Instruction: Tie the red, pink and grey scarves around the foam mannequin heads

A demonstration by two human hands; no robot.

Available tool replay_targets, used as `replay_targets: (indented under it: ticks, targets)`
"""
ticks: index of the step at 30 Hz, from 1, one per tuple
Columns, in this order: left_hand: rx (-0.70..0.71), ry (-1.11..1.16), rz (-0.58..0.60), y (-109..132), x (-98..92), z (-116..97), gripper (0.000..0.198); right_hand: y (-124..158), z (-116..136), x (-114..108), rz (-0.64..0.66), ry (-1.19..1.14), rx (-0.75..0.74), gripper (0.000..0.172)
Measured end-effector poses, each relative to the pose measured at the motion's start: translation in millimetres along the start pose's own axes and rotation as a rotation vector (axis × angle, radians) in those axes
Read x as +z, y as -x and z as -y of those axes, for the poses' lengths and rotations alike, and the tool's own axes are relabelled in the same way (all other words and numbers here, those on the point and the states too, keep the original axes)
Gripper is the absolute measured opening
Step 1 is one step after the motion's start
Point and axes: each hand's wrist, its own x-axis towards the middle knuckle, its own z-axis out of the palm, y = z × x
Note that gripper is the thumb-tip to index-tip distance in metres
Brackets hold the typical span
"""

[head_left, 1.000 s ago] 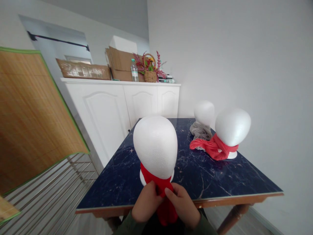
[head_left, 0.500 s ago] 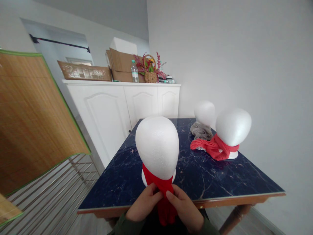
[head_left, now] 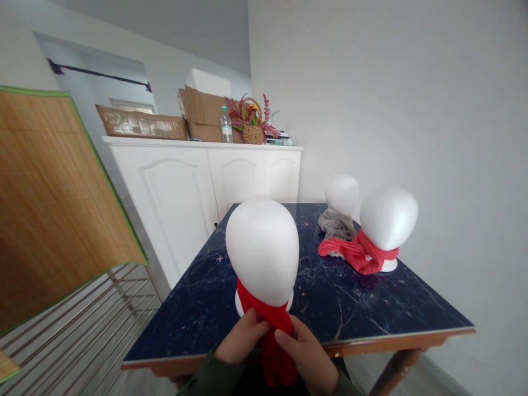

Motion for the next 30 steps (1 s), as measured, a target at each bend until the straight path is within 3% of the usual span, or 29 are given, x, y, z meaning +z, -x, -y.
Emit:
replay_targets:
  ticks: [4,8,10,13,16,19,22,24,27,30]
  targets:
    - [-0.098,0.504,-0.087,4,-21.5,-5,0.019,-10,-3,-17,-0.147,-0.24,0.032,0.028]
    - [-0.16,0.77,-0.221,9,-52.4,-15,0.015,-19,-4,-47,-0.268,-0.345,0.058,0.023]
    - [-0.103,0.84,-0.258,15,-65.3,-22,0.02,-24,0,-60,-0.316,-0.211,0.049,0.023]
    - [0.047,0.873,-0.232,27,-78.4,-32,0.035,-30,14,-75,-0.299,0.271,-0.021,0.019]
    - [0.135,0.574,-0.168,36,-85.6,-38,0.054,-36,31,-88,-0.257,0.728,-0.148,0.012]
    - [0.131,-0.095,-0.174,36,-91.4,-43,0.053,-43,42,-101,-0.36,0.978,-0.221,0.006]
    - [0.158,-0.766,-0.382,31,-97.0,-50,0.047,-48,40,-110,-0.429,1.077,-0.225,0.009]
    - [0.241,-1.018,-0.574,27,-98.7,-54,0.049,-51,34,-110,-0.423,1.106,-0.216,0.009]
    - [0.364,-0.992,-0.775,19,-95.8,-52,0.043,-58,25,-106,-0.412,1.13,-0.22,0.012]
    - [0.257,-0.459,-0.763,10,-88.9,-37,0.022,-65,16,-102,-0.35,1.099,-0.254,0.018]
